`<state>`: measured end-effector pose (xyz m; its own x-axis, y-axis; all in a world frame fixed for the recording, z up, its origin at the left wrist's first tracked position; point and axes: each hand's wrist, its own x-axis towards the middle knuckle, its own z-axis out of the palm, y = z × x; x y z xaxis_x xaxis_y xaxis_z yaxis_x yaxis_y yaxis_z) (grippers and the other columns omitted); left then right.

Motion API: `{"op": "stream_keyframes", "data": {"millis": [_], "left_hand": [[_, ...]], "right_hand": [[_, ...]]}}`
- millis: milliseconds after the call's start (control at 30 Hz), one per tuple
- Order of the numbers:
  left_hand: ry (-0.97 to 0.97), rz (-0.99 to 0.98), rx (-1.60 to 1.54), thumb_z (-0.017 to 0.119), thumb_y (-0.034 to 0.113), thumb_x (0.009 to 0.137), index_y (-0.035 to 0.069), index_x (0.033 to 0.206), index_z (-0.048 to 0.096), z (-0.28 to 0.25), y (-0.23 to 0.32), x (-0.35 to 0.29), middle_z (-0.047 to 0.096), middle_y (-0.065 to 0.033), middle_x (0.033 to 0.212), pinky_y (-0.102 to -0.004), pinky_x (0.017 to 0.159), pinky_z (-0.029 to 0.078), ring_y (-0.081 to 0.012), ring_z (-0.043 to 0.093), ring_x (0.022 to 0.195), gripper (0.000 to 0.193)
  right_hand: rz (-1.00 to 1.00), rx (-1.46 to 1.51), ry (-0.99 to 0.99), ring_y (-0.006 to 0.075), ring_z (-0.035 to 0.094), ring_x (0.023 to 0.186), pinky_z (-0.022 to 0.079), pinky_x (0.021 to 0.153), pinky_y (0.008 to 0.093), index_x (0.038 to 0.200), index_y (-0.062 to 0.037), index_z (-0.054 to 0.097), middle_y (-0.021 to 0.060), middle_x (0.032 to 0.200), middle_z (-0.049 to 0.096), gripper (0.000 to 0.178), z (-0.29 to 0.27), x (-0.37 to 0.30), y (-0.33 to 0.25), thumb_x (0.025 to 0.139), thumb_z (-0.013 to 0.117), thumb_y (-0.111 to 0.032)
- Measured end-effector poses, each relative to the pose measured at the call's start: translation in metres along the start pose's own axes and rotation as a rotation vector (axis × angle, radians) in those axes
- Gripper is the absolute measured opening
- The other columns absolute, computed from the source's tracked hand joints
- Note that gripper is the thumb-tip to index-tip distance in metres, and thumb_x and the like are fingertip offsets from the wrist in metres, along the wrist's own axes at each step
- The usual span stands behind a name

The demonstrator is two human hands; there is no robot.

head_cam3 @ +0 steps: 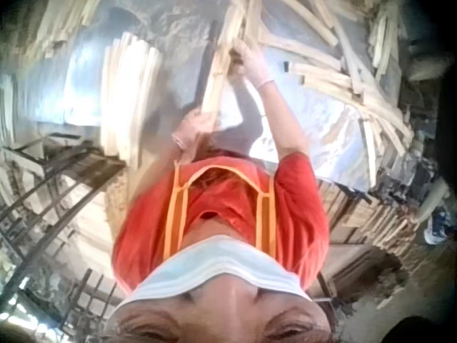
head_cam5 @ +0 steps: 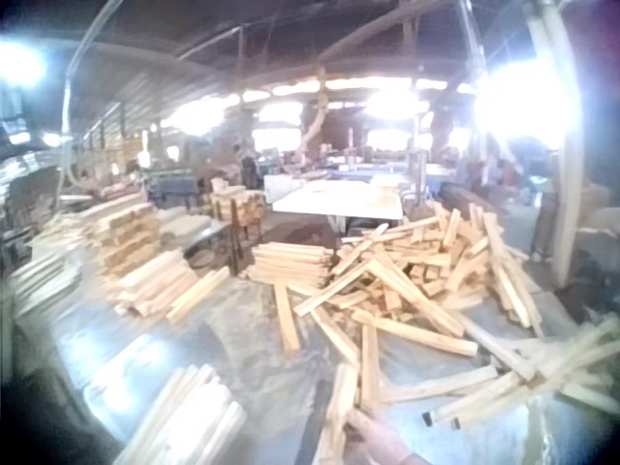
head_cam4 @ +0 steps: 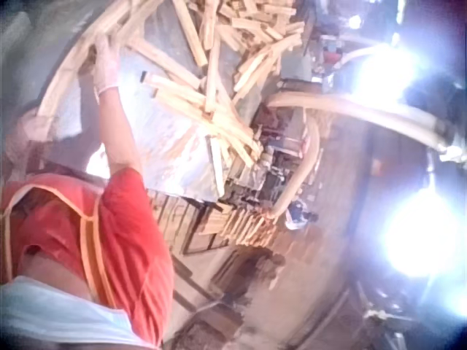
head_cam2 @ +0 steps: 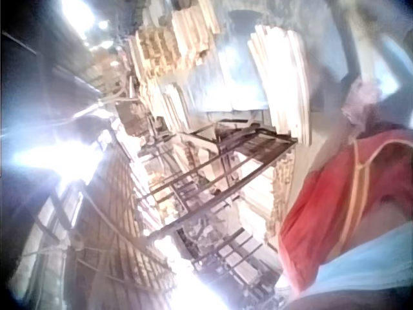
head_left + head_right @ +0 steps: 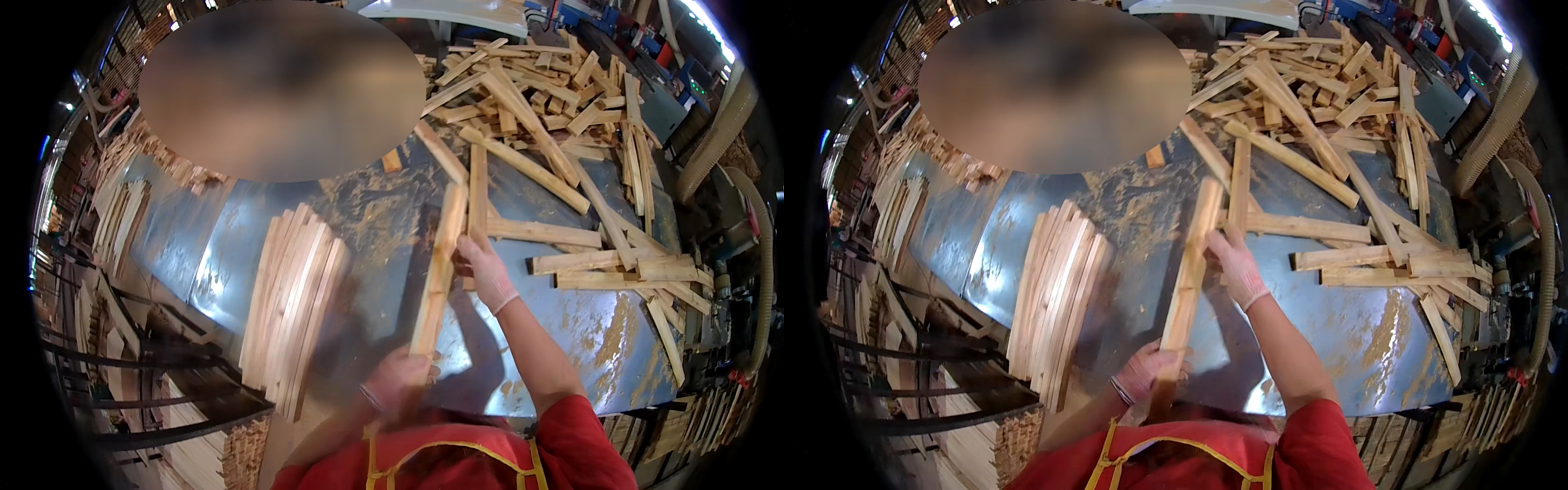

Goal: The person picks up stacks of light-colored wooden planks from a metal table and moves them to a nearby pile. They handle the planks by hand, lifting them in groups and placing them onto an accumulating stack on the floor.

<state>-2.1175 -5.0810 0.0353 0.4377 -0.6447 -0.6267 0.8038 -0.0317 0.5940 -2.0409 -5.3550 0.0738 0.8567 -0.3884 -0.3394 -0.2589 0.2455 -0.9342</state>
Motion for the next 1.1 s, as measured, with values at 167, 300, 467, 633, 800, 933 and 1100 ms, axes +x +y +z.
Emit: {"op": "stream_keyframes", "data": {"millis": [167,300,467,633,800,933,1100], "left_hand": [[-0.061,-0.032,-0.255,0.063,0.025,0.100,0.000,0.146,0.055,-0.075,-0.030,-0.015,0.072,-0.0195,0.116,-0.0392,0.087,0.060,-0.0290,0.072,0.097,0.052],[0.108,0.332,0.944,0.074,0.033,0.092,0.001,0.150,0.050,-0.113,-0.050,-0.005,0.069,-0.0188,0.119,-0.0430,0.090,0.056,-0.0306,0.069,0.105,0.070],[0.729,0.259,1.554,0.085,0.042,0.077,0.009,0.159,0.035,-0.058,-0.018,-0.027,0.059,-0.0199,0.134,-0.0496,0.099,0.049,-0.0369,0.063,0.117,0.101],[0.704,0.032,1.653,0.083,0.040,0.080,0.009,0.158,0.036,-0.045,-0.018,-0.033,0.061,-0.0174,0.126,-0.0478,0.095,0.051,-0.0377,0.064,0.114,0.096],[0.439,0.225,0.666,0.076,0.028,0.086,0.006,0.149,0.049,-0.083,-0.032,-0.028,0.066,-0.0141,0.116,-0.0411,0.087,0.055,-0.0301,0.067,0.107,0.072],[0.041,0.105,-0.200,0.070,0.019,0.089,0.002,0.144,0.055,-0.088,-0.028,-0.038,0.068,-0.0124,0.119,-0.0362,0.087,0.057,-0.0224,0.068,0.106,0.059],[0.221,0.263,0.385,0.071,0.025,0.090,-0.006,0.146,0.049,-0.074,-0.028,-0.030,0.067,-0.0179,0.124,-0.0385,0.091,0.056,-0.0280,0.068,0.109,0.068]], "right_hand": [[-0.050,-0.087,0.037,0.0186,0.068,0.098,0.055,0.089,0.0337,0.139,-0.0015,0.063,0.0080,0.111,0.073,0.052,-0.027,-0.042,0.129,0.094,0.075,-0.025],[-0.167,-0.589,0.262,0.0291,0.070,0.113,0.054,0.097,0.0385,0.139,-0.0031,0.063,0.0192,0.132,0.070,0.057,-0.030,-0.040,0.098,0.089,0.080,-0.024],[-0.226,-1.349,0.514,0.0384,0.058,0.132,0.049,0.108,0.0456,0.155,-0.0092,0.045,0.0179,0.154,0.052,0.087,-0.029,0.001,0.076,0.081,0.084,-0.037],[0.037,-1.062,0.313,0.0409,0.062,0.126,0.051,0.105,0.0451,0.161,-0.0132,0.034,0.0214,0.147,0.057,0.098,-0.031,0.025,0.071,0.079,0.084,-0.035],[0.075,-0.682,0.182,0.0416,0.070,0.111,0.055,0.097,0.0422,0.162,-0.0124,0.029,0.0215,0.127,0.070,0.102,-0.031,-0.010,0.080,0.079,0.084,-0.031],[0.189,-0.395,-0.058,0.0382,0.071,0.108,0.055,0.096,0.0426,0.164,-0.0119,0.024,0.0219,0.125,0.069,0.098,-0.032,-0.089,0.163,0.085,0.080,-0.031],[0.177,-0.992,-0.379,0.0295,0.068,0.116,0.053,0.102,0.0396,0.164,-0.0120,0.028,0.0204,0.131,0.066,0.096,-0.021,-0.100,0.124,0.086,0.082,-0.030]]}}
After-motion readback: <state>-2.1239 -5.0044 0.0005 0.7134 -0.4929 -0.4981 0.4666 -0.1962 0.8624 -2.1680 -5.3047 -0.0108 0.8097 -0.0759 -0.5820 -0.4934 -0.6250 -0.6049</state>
